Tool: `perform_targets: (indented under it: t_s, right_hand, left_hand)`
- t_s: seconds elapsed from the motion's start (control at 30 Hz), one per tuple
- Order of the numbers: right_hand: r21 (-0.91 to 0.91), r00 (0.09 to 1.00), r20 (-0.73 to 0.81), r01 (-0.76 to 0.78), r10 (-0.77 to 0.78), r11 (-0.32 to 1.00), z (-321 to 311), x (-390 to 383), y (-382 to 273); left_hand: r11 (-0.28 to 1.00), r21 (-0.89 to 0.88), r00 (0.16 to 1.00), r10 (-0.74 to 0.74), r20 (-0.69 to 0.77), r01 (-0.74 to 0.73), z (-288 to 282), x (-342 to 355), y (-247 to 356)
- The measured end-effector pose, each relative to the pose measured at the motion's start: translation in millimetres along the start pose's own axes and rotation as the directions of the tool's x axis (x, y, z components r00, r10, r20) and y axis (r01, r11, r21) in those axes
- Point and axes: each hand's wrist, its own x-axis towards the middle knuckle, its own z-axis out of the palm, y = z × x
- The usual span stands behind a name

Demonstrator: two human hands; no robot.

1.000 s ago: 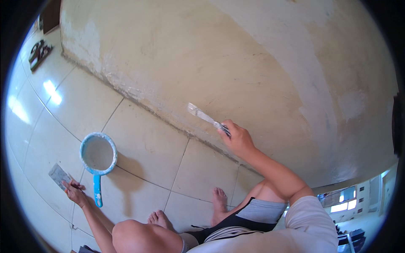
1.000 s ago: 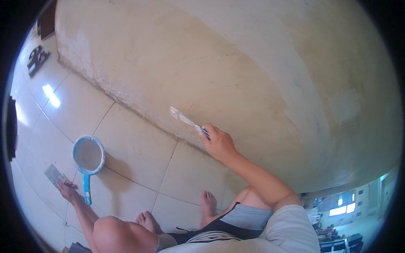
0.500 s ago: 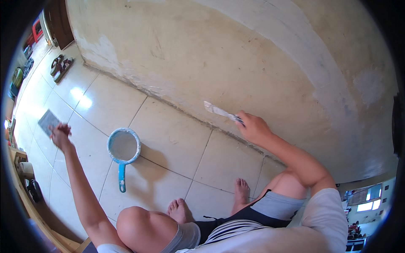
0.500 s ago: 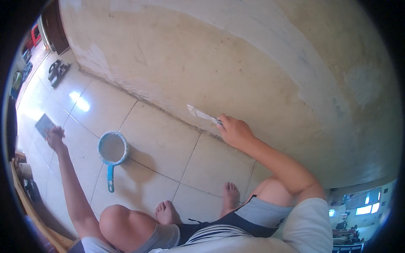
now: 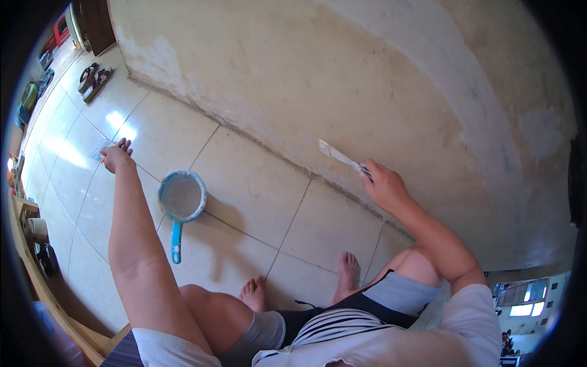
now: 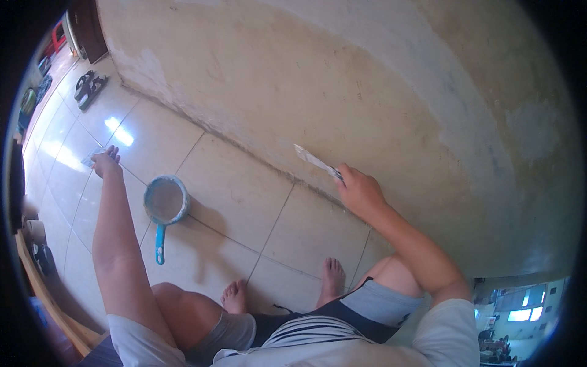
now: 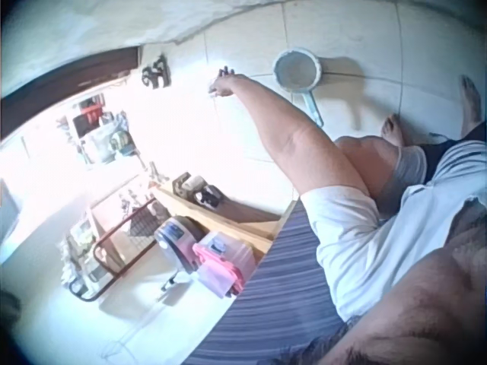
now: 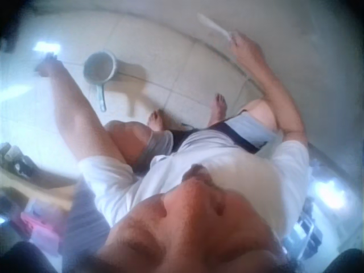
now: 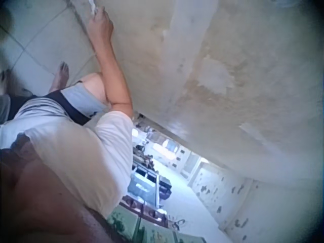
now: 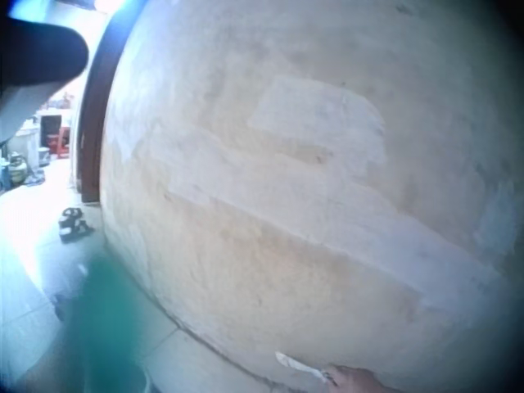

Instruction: The person applies patching compound from a small bucket to a crack in a wall using a putty knife and smooths it out.

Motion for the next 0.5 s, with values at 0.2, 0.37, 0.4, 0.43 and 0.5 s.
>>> perform_targets:
  t_s: [0.2, 0.37, 0.4, 0.43, 0.5]
  right_hand:
    - [-0.046, 0.996, -0.084, -0.034, 0.03, 0.998, 33, 23, 6]
    - [-0.057, 0.989, 0.004, -0.149, 0.149, 0.987, 18, -17, 11]
    - [-0.051, 0.989, 0.034, -0.143, 0.144, 0.988, 25, -20, 10]
    - [-0.05, 0.988, 0.061, -0.139, 0.142, 0.989, 33, -22, 11]
    - [-0.023, 0.983, 0.122, -0.138, 0.14, 0.99, 54, -17, 7]
  left_hand:
    - [0.998, 0.06, 0.993, 0.013, 0.113, -0.02, -22, 26, -30]
    - [0.998, 0.021, 0.998, -0.062, 0.031, 0.062, -21, 19, -18]
    - [0.996, 0.033, 0.995, -0.087, 0.037, 0.086, -19, 11, -16]
    - [0.993, 0.039, 0.992, -0.116, 0.046, 0.114, -14, 3, -17]
    - [0.994, 0.04, 0.993, -0.105, 0.061, 0.102, -8, 1, -16]
